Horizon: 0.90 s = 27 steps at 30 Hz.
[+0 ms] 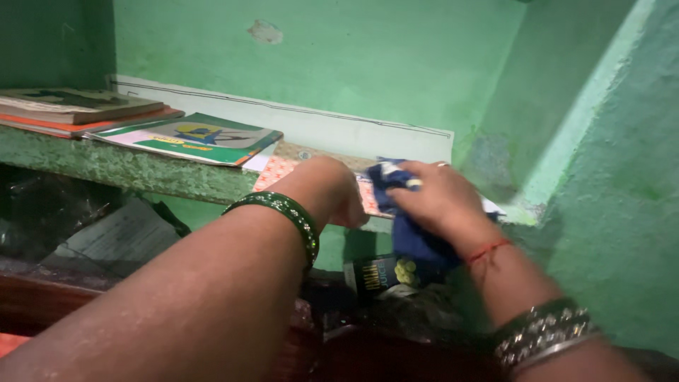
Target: The person wipes and organizes several notebooks using a blue cloth by hand on a shelf.
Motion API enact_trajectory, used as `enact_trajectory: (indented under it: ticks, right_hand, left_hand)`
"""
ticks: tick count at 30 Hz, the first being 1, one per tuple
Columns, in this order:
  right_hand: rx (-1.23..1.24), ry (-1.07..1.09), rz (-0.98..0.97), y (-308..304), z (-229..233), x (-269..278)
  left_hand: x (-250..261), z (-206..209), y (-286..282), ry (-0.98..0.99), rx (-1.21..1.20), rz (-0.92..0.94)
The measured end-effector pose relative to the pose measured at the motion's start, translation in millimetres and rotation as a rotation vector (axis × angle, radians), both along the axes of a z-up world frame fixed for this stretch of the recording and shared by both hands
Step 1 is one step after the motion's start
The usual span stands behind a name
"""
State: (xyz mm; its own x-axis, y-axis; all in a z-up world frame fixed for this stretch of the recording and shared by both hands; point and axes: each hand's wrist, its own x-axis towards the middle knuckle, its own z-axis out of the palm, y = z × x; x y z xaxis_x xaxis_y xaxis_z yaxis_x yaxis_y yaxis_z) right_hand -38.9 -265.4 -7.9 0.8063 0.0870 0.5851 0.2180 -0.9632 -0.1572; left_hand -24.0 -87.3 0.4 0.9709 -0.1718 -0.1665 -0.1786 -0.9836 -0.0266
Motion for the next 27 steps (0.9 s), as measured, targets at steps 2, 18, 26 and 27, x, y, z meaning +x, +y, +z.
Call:
enact_trajectory:
  ticks: [2,18,26,27]
  right_hand:
    - [0.015,0.036,-0.009,-11,7,1]
    - [0.031,0.172,-0.165,11,25,31]
    - [0.051,0.150,0.257,57,20,121]
    - [0.115,0.203,0.248,54,20,125]
  left_hand:
    - [0,1,-1,0.001,-0.003,-0.004]
    - [-13,-6,7,-0.366,0.025,-0.039]
    - [-18,-9,10,-0.468,0.011,-0.056]
    - [-19,-8,10,-0.463,0.009,-0.049]
